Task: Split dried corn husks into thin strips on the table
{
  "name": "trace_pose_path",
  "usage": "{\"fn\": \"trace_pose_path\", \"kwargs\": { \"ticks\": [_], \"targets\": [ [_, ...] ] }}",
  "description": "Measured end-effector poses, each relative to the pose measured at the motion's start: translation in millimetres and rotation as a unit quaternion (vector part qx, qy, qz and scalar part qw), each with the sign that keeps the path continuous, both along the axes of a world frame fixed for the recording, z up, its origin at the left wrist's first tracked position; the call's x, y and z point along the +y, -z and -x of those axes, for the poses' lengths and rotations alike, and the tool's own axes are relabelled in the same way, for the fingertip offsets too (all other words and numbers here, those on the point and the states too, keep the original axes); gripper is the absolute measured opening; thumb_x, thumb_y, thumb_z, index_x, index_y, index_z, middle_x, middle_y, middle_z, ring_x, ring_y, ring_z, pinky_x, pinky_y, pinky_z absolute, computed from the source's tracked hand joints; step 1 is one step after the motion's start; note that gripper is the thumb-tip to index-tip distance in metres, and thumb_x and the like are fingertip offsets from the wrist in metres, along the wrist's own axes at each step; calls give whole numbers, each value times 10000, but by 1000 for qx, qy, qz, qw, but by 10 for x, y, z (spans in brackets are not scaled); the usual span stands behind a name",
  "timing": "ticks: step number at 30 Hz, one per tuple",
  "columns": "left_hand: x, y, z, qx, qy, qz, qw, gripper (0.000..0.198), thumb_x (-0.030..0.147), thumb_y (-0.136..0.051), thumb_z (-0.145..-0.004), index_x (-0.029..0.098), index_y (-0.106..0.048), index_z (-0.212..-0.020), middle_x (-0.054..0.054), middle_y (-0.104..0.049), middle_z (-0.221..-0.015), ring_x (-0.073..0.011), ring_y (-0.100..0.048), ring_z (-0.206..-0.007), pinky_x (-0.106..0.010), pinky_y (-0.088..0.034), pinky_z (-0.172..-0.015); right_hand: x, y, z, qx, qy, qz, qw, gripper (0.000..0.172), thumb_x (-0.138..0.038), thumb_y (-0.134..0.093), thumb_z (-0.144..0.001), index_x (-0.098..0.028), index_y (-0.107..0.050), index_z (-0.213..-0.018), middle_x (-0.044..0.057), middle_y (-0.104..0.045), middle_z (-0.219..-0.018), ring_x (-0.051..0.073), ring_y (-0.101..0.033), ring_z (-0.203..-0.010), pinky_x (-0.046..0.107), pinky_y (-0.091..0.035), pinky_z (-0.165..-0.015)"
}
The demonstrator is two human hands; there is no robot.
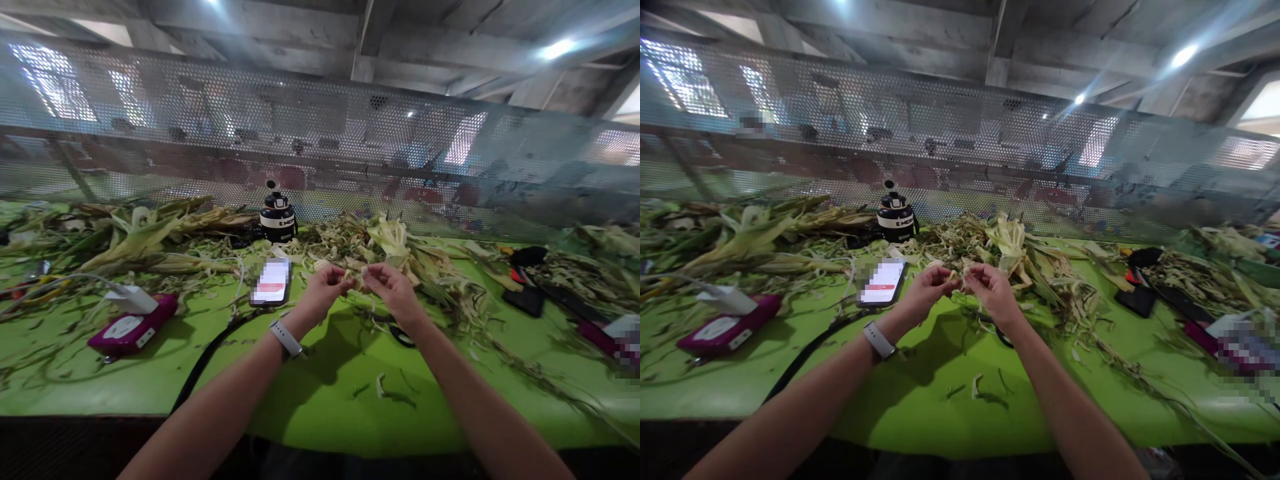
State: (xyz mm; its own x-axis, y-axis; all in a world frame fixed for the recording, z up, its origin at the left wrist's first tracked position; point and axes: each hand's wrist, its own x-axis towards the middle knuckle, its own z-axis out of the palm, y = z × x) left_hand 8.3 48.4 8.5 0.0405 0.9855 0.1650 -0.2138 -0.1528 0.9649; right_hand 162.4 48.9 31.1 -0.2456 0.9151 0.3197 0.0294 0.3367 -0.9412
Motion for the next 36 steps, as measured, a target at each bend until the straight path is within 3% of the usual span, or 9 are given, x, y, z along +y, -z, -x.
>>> {"fn": "trace_pose_path", "kwargs": {
  "ticks": [6, 12, 21, 30, 36],
  "targets": [
    [9, 43, 5, 21, -1, -20, 1000, 379, 309, -757, -582, 160, -482, -797, 55, -549, -542, -86, -525, -519, -215, -384, -530, 44, 48, -35, -96, 3, -40, 995, 310, -407, -630, -737, -179, -549, -931, -5, -629, -668, 151, -599, -651, 299, -473, -669],
    [-14, 11, 7, 94, 8, -50, 994, 272, 222, -702, -635, 160, -482, -784, 48, -551, -565, -84, -519, -539, -203, -375, -518, 34, 29, -42, -135, 1, -39, 990, 260, -419, -627, -736, -172, -556, -776, 18, -635, -717, 147, -601, -660, 278, -467, -636],
    [26, 81, 2, 120, -22, -74, 990, 246, 241, -672, -670, 156, -483, -802, 34, -555, -604, -89, -520, -559, -204, -369, -525, 56, 39, -57, -113, -11, 12, 993, 266, -416, -663, -691, -168, -586, -745, 14, -651, -643, 137, -585, -589, 266, -455, -581],
    [-75, -31, -5, 211, -28, -137, 967, 187, 196, -642, -687, 177, -490, -795, 10, -595, -660, -119, -556, -632, -215, -380, -552, 67, 35, -77, -151, 6, -52, 987, 230, -395, -612, -725, -166, -614, -753, 24, -645, -692, 152, -567, -631, 288, -444, -614],
    [-94, -29, -16, 241, -40, -150, 958, 184, 213, -633, -698, 190, -483, -802, 13, -609, -650, -121, -540, -592, -222, -355, -541, 76, 114, -61, -139, 60, -79, 985, 262, -367, -606, -750, -196, -474, -898, -11, -601, -670, 149, -569, -627, 292, -436, -624]
  ]
}}
